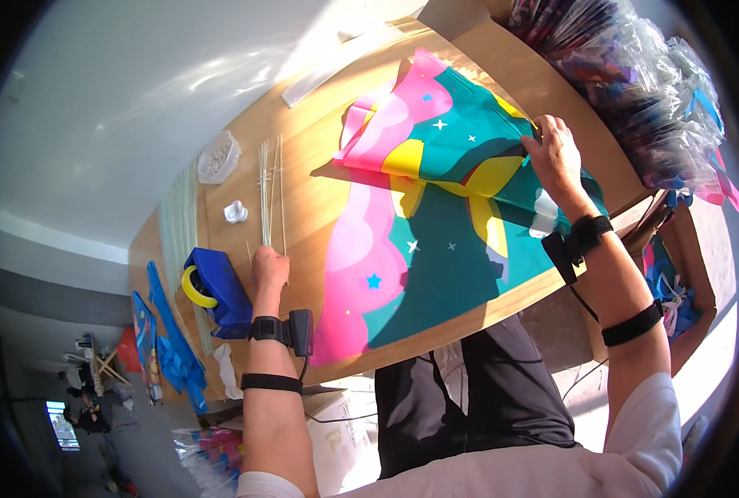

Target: Assembling a decorative kite by attaching wooden sticks to the fabric using adhesive tape.

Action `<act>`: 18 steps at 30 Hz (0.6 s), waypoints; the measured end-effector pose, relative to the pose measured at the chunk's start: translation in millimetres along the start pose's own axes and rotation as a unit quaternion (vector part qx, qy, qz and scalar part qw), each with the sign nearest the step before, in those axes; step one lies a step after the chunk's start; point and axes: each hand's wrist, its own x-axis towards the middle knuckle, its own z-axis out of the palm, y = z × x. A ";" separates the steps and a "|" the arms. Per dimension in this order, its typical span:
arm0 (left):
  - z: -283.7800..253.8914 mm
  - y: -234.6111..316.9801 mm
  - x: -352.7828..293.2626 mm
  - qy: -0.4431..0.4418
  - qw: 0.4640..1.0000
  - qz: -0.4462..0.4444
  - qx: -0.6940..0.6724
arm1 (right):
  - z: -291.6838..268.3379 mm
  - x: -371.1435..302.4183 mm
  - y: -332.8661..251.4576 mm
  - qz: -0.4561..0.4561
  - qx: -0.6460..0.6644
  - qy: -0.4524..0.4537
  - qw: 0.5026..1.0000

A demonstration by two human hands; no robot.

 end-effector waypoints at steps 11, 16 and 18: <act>0.9 -38.6 -108.6 0.054 0.964 0.261 -0.017 | -32.8 -74.1 -51.5 -0.195 0.104 -0.095 0.971; -4.4 -53.0 -174.4 0.038 0.909 0.414 0.019 | -30.4 -118.1 -78.5 -0.318 0.155 -0.153 0.923; -2.3 -47.9 -188.0 0.025 0.899 0.436 0.047 | -27.6 -129.8 -79.2 -0.358 0.138 -0.187 0.904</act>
